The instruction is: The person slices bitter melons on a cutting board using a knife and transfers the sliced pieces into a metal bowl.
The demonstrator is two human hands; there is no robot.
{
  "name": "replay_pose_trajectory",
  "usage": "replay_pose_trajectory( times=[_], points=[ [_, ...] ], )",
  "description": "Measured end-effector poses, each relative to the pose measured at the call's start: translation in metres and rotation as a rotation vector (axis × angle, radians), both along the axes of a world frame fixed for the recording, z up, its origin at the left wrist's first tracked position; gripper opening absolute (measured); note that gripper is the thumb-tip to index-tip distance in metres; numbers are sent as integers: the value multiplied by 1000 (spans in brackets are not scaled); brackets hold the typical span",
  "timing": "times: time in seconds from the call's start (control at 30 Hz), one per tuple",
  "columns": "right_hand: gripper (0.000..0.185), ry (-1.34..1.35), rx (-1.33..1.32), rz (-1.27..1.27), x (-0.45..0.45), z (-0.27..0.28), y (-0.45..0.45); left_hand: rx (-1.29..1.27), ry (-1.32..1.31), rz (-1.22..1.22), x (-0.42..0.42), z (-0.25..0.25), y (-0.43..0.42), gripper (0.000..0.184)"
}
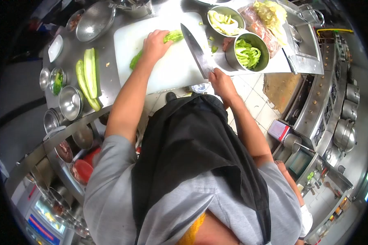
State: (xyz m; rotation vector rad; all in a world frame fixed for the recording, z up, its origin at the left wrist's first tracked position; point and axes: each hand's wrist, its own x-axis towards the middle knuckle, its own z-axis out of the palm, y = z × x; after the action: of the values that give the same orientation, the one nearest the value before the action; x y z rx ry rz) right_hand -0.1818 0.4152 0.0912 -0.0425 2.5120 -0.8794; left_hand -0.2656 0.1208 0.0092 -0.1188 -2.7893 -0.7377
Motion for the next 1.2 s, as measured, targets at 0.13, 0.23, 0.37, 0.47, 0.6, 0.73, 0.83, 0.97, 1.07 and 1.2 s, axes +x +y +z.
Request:
replay_pose_trajectory(
  times=[0.13,0.23,0.37,0.47,0.6,0.73,0.83,0.97,1.07,1.2],
  points=[
    [35,42,17,66,-29,-9,-34,74,113,28,11,-5,-4,36],
    [35,73,22,90,-45,-16,-50,99,156,34,10,-9,-3,35],
    [36,62,10,53,-52,-26,-58,101,182,68,10,-10,-1,32],
    [36,10,10,61,-47,-30,-56,75,135,74,10,-11,-1,34],
    [38,-24,77,111,-32,-27,-50,96,118,82,10,-10,-1,32],
    [35,17,89,268,-6,-47,-25,115,160,88,7,-15,-5,31],
    [32,-41,-23,285,16,-36,15,111,162,100,5,-16,-7,31],
    [29,-53,44,211,29,-5,34,54,12,132,6,-5,1,36],
    [32,88,53,124,0,-5,14,8,-48,154,7,0,6,39],
    [33,116,60,132,-41,-11,-22,-1,-33,153,7,-2,7,38]
  ],
)
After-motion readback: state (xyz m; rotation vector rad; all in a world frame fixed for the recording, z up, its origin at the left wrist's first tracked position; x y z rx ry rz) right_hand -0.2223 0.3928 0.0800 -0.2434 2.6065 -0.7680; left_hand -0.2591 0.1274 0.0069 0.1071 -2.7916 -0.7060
